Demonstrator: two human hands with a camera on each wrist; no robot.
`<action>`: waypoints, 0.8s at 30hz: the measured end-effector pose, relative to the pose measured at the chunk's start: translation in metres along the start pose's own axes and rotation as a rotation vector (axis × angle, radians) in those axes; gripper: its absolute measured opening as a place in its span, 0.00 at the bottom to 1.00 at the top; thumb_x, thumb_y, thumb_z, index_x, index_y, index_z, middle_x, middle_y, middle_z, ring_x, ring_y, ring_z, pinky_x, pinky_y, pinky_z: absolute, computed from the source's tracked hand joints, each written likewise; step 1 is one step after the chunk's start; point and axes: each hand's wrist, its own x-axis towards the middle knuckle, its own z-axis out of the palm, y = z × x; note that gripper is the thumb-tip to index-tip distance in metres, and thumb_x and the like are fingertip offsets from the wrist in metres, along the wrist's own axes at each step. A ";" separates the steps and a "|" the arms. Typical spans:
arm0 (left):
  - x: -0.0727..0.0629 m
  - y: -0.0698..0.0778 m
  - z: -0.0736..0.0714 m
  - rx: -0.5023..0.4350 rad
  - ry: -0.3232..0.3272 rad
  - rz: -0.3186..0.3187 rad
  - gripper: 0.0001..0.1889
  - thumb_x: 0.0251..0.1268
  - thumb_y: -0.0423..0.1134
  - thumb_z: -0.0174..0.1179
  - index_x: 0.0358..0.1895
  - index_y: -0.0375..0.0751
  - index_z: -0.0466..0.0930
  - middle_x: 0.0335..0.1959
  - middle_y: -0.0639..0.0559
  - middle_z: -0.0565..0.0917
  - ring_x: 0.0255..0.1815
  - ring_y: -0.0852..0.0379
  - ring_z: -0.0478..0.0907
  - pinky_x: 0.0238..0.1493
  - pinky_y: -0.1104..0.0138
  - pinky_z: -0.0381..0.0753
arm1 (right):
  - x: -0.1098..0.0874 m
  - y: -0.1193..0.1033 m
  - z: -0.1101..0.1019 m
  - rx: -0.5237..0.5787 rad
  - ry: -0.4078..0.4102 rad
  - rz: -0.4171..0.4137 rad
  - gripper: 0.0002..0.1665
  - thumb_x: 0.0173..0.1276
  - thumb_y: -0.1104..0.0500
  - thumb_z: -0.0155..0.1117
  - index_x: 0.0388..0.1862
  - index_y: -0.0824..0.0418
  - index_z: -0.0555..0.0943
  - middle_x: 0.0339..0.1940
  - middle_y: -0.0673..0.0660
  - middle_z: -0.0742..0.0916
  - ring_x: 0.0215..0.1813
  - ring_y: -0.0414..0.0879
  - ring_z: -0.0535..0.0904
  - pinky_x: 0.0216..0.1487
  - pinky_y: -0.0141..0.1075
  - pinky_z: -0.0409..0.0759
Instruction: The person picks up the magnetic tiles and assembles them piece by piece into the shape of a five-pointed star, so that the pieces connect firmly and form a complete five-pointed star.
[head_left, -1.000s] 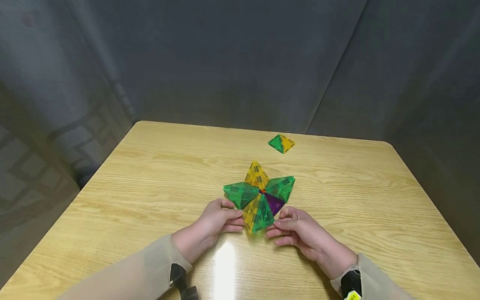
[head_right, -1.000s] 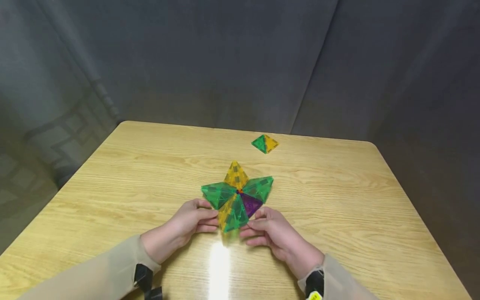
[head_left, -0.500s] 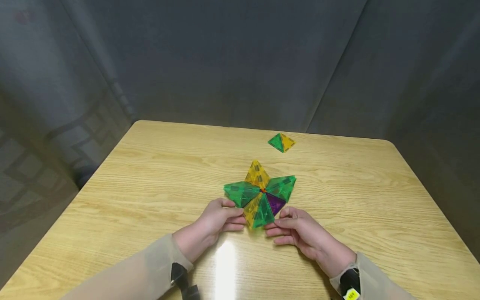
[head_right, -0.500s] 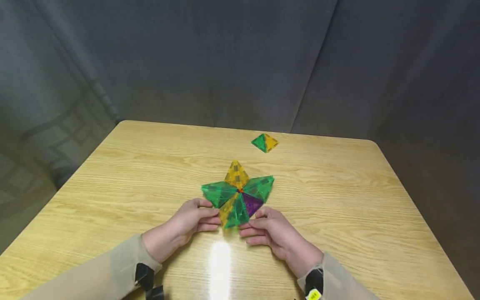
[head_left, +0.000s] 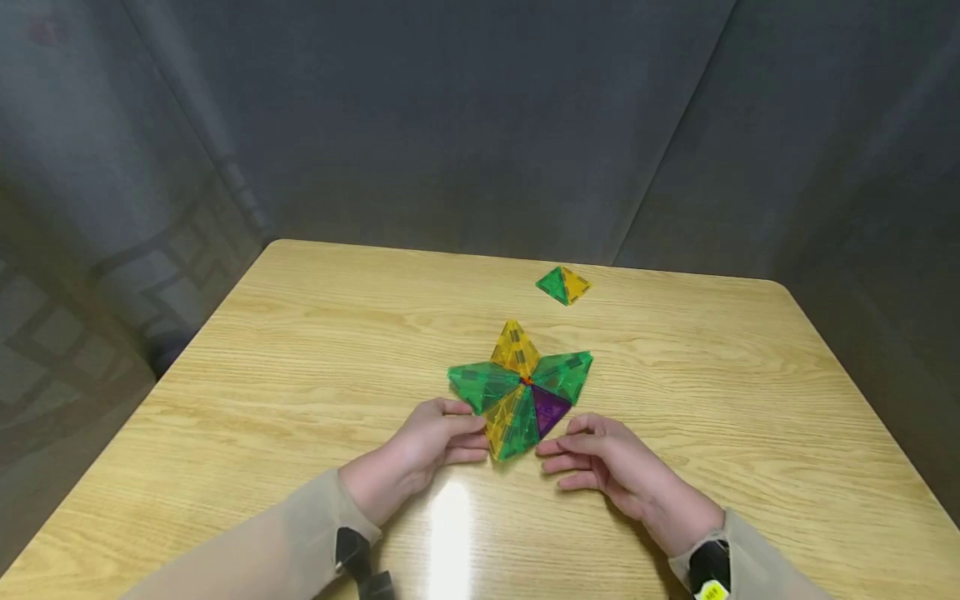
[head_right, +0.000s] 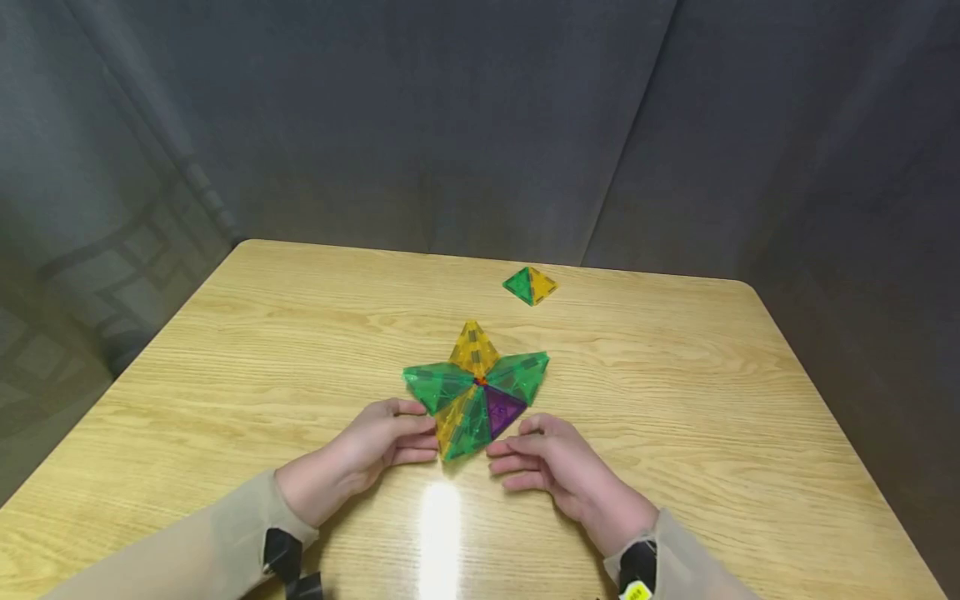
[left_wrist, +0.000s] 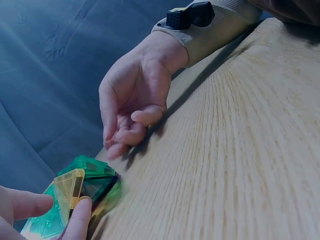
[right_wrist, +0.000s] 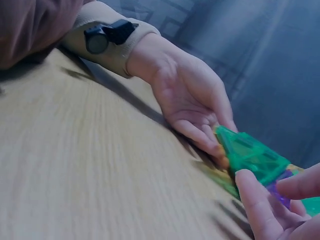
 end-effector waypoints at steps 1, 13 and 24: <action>0.000 0.001 -0.001 -0.001 -0.002 0.004 0.22 0.68 0.24 0.58 0.59 0.21 0.61 0.40 0.34 0.80 0.33 0.49 0.85 0.42 0.57 0.86 | 0.000 -0.002 -0.002 -0.003 0.013 -0.014 0.04 0.75 0.67 0.51 0.42 0.64 0.66 0.44 0.66 0.87 0.42 0.52 0.87 0.40 0.41 0.87; 0.011 0.029 -0.036 0.083 0.026 0.082 0.25 0.74 0.33 0.51 0.65 0.19 0.59 0.53 0.30 0.77 0.49 0.45 0.80 0.49 0.60 0.84 | 0.002 -0.018 -0.024 -0.027 0.134 -0.122 0.40 0.74 0.70 0.48 0.79 0.67 0.44 0.73 0.69 0.64 0.56 0.52 0.81 0.54 0.44 0.82; 0.019 0.050 -0.047 0.164 -0.038 0.102 0.29 0.77 0.39 0.45 0.71 0.22 0.52 0.66 0.26 0.67 0.68 0.37 0.65 0.60 0.58 0.76 | 0.004 -0.008 -0.017 -0.028 0.008 -0.097 0.48 0.72 0.70 0.47 0.78 0.68 0.30 0.70 0.74 0.67 0.55 0.53 0.82 0.55 0.43 0.81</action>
